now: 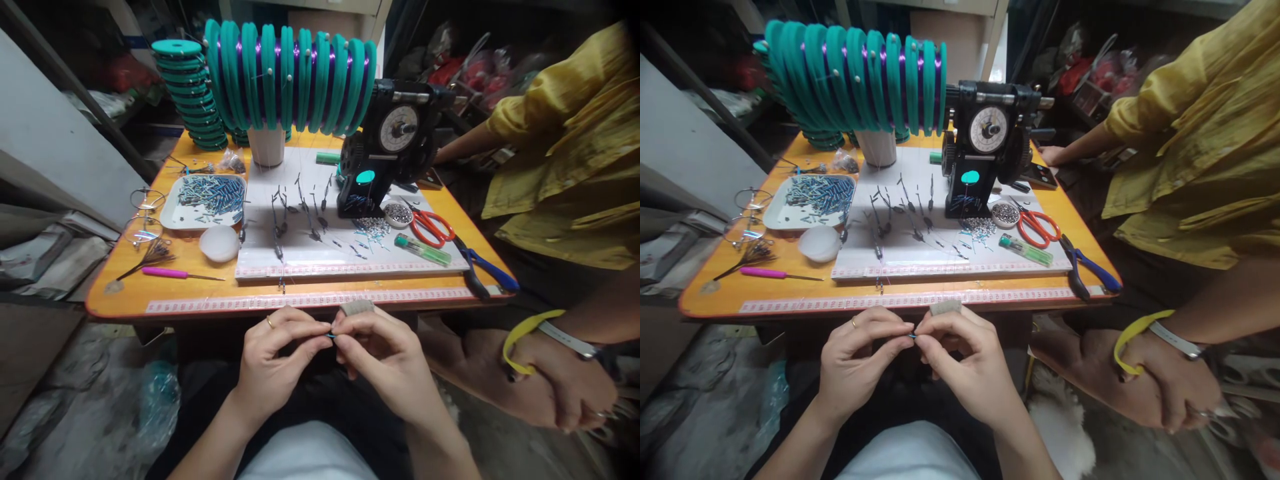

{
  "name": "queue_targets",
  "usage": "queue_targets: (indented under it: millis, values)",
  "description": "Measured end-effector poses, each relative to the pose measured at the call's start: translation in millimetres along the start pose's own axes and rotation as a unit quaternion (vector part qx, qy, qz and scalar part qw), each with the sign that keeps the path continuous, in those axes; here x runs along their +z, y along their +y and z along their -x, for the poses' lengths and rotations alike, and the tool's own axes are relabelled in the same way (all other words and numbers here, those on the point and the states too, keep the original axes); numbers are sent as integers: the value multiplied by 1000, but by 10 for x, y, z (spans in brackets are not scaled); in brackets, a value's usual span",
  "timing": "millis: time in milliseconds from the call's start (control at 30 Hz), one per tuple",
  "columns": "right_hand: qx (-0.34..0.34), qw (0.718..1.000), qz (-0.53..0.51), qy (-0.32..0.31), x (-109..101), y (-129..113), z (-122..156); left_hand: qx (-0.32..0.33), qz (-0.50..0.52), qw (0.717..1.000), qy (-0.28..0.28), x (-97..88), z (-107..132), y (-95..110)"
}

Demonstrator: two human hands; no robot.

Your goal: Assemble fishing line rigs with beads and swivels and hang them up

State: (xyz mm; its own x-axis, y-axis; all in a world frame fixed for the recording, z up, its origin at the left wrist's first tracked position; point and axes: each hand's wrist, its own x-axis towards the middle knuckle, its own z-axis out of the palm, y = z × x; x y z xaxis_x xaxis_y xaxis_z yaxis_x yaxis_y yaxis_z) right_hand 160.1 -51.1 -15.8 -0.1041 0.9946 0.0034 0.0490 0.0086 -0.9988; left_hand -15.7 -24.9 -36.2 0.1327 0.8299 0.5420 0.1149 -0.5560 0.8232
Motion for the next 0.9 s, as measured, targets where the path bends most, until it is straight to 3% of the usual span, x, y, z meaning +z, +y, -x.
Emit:
queue_targets:
  millis: [233, 367, 533, 700, 800, 900]
  values:
    - [-18, 1000, -4, 18, -48, -8, 11, 20, 2, 1000, -16, -2, -42, 31]
    - [-76, 988, 122, 52, -116, -39, -60, 35, -25, 999, -19, -45, -98, 6]
    - [-153, 934, 290, 145, -202, -51, -280, 87, -125, 988, -18, -216, -285, -133]
    - [-234, 866, 420, 139, -259, -16, -518, 116, -203, 970, -62, -409, -493, -245]
    - [-245, 822, 490, 159, -298, 12, -585, 115, -228, 963, -90, -458, -566, -262]
    - [-234, 809, 516, 157, -337, 6, -574, 121, -246, 956, -105, -463, -603, -272]
